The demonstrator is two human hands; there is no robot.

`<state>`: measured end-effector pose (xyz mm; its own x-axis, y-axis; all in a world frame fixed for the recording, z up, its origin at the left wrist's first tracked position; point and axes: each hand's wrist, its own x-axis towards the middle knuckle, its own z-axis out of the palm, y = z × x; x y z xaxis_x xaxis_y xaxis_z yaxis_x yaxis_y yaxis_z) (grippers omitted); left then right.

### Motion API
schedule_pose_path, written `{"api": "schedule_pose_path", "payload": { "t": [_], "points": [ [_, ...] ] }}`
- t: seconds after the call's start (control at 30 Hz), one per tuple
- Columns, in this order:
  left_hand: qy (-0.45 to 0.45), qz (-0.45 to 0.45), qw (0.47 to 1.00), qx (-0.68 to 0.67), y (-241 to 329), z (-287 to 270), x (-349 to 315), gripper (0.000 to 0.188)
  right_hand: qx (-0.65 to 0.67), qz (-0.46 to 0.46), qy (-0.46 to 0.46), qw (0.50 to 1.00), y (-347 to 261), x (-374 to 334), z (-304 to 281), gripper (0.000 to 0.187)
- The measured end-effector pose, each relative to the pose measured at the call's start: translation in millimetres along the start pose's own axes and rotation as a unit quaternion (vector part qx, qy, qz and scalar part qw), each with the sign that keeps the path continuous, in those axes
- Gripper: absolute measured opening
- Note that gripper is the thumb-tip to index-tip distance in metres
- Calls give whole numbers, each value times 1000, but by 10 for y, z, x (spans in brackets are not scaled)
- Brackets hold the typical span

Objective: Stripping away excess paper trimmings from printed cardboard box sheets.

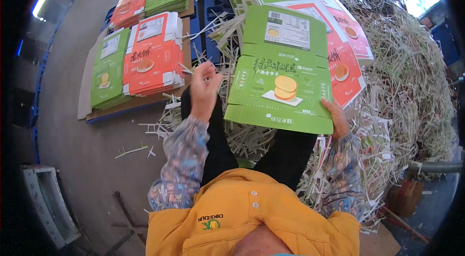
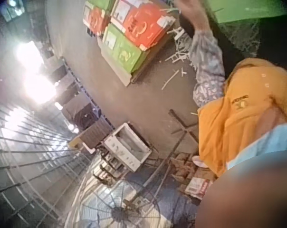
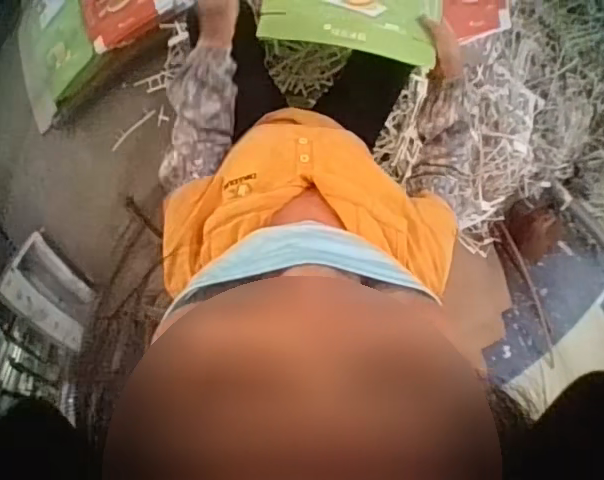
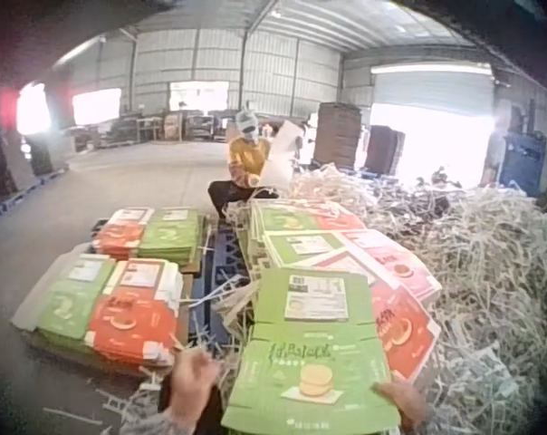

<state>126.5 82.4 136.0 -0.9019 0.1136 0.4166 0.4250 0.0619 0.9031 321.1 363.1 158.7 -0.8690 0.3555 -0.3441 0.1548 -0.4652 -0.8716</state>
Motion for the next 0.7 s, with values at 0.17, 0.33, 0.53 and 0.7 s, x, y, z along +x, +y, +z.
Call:
{"api": "schedule_pose_path", "payload": {
  "t": [0.17,0.33,0.53,0.7],
  "points": [
    [-410,-300,820,-265,396,-784,-650,33,46,-52,-16,997,-148,-198,625,38],
    [-192,-308,787,-500,866,-196,-776,47,80,-142,-20,986,74,-262,1402,42],
    [41,-208,839,-501,983,-557,-202,36,126,-180,-105,970,130,-168,2320,42],
    [138,-147,879,-431,1271,-1316,-191,35,132,-106,-315,934,106,-277,2697,27]
  ]
}}
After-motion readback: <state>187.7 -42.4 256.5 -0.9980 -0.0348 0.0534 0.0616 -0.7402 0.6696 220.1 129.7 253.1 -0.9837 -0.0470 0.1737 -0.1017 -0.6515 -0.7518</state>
